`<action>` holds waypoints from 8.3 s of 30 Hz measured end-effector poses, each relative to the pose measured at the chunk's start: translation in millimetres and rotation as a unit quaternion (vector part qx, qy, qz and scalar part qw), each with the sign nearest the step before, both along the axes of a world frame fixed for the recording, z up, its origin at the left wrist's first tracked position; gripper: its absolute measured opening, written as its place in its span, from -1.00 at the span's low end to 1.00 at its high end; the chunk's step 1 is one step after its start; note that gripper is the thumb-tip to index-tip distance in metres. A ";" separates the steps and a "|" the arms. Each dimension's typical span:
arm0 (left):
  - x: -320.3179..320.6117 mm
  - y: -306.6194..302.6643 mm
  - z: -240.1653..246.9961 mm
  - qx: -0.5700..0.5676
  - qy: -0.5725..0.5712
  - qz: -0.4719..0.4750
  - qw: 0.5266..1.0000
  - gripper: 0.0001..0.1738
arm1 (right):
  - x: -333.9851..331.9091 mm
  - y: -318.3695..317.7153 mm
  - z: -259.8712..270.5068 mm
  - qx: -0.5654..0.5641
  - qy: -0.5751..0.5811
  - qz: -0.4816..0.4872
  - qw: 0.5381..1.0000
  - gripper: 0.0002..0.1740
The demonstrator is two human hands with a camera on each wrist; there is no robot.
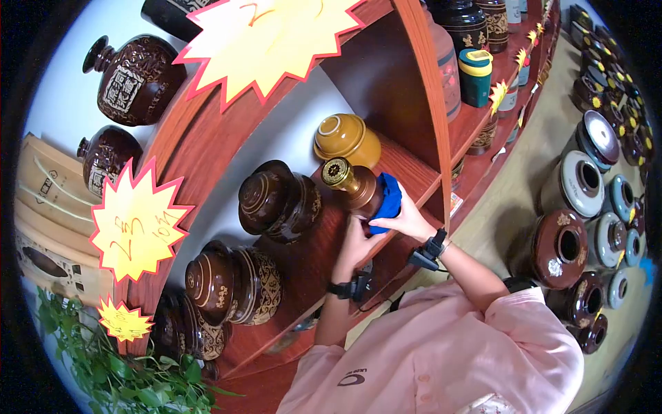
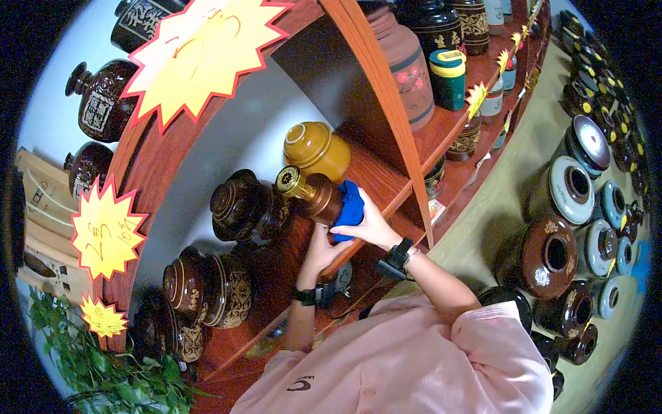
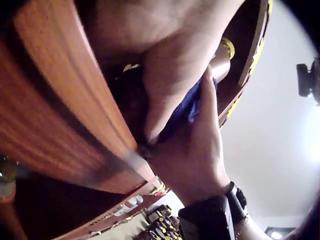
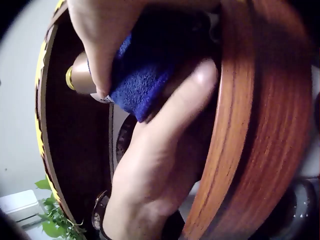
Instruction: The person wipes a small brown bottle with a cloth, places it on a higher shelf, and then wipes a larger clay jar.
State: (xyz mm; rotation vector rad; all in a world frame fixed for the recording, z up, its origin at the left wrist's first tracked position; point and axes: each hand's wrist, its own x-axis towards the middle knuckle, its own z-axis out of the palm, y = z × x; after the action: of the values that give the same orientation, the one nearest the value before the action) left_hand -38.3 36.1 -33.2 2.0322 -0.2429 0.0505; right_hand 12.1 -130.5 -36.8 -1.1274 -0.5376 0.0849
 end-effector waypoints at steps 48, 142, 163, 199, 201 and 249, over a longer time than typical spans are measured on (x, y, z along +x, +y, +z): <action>55.0 -33.7 131.9 -0.129 -0.286 0.053 0.948 -0.88 | -3.5 -17.4 -7.0 -0.455 -0.204 -0.186 0.847 0.10; 40.3 -6.8 108.7 -0.186 -0.196 0.019 0.963 -0.23 | 27.8 -9.5 -2.3 -0.082 -0.102 0.089 0.987 0.17; 51.3 -4.2 85.2 -0.122 -0.295 0.003 0.948 -0.27 | 19.7 8.4 15.7 -0.068 -0.130 -0.023 0.989 0.15; 49.0 -13.8 91.1 -0.134 -0.269 0.024 0.954 -0.39 | 9.0 20.2 71.2 -0.117 -0.198 -0.224 0.947 -0.31; 48.3 -16.0 93.7 -0.128 -0.269 0.031 0.954 -0.41 | 8.4 19.7 63.7 -0.122 -0.213 -0.238 0.940 -0.28; 34.9 -31.1 105.7 0.103 -0.287 0.215 0.928 -0.21 | 12.2 -5.0 3.4 -0.282 -0.150 -0.105 0.942 0.19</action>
State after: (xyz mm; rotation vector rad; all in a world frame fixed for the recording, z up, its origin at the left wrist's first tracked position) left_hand -3.4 4.9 72.5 2.2036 -0.1633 0.9369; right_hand 24.3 -135.4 -33.4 -1.7702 -0.6821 -0.1303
